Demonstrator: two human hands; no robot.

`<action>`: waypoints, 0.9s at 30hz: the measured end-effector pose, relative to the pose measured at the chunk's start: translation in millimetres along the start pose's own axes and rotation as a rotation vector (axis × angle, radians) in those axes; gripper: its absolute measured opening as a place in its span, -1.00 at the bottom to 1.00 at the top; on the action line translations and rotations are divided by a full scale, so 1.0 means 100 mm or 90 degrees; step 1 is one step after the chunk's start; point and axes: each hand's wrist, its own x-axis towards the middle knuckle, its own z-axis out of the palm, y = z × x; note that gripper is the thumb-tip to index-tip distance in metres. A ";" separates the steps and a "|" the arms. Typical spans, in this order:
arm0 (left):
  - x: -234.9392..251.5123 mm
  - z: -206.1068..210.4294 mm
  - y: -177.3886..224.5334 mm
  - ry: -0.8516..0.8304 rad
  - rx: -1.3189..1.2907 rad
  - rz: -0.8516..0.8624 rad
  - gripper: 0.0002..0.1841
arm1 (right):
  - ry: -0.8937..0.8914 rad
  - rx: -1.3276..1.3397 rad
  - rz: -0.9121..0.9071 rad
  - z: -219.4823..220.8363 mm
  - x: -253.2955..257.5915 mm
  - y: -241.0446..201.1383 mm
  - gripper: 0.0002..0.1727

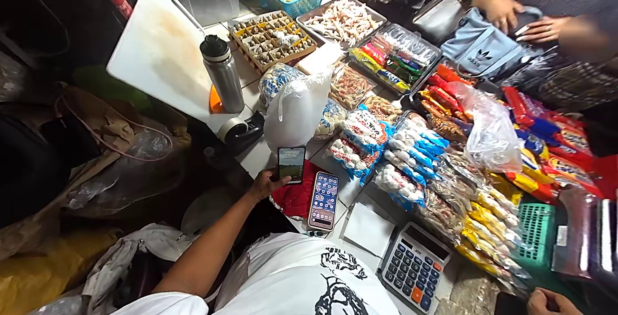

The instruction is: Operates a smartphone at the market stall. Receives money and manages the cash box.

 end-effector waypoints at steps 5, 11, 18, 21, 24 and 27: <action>0.00 0.01 -0.03 0.013 0.026 0.015 -0.59 | 0.054 0.006 -0.026 0.01 -0.02 -0.02 -0.69; 0.02 -0.02 -0.01 0.008 0.025 -0.007 -0.62 | 0.050 0.002 -0.026 0.01 -0.04 -0.07 -0.72; 0.05 -0.03 -0.02 -0.005 0.042 -0.021 -0.67 | 0.038 0.013 -0.021 0.00 -0.03 -0.08 -0.69; 0.05 -0.03 0.01 -0.010 0.034 -0.050 -0.70 | 0.020 0.006 -0.008 -0.02 -0.03 -0.07 -0.67; 0.05 -0.04 0.00 -0.017 0.030 -0.045 -0.71 | 0.019 -0.001 -0.008 0.00 -0.01 -0.04 -0.64; 0.06 -0.04 0.01 -0.024 0.032 -0.051 -0.70 | 0.009 0.002 -0.004 0.00 -0.01 -0.05 -0.64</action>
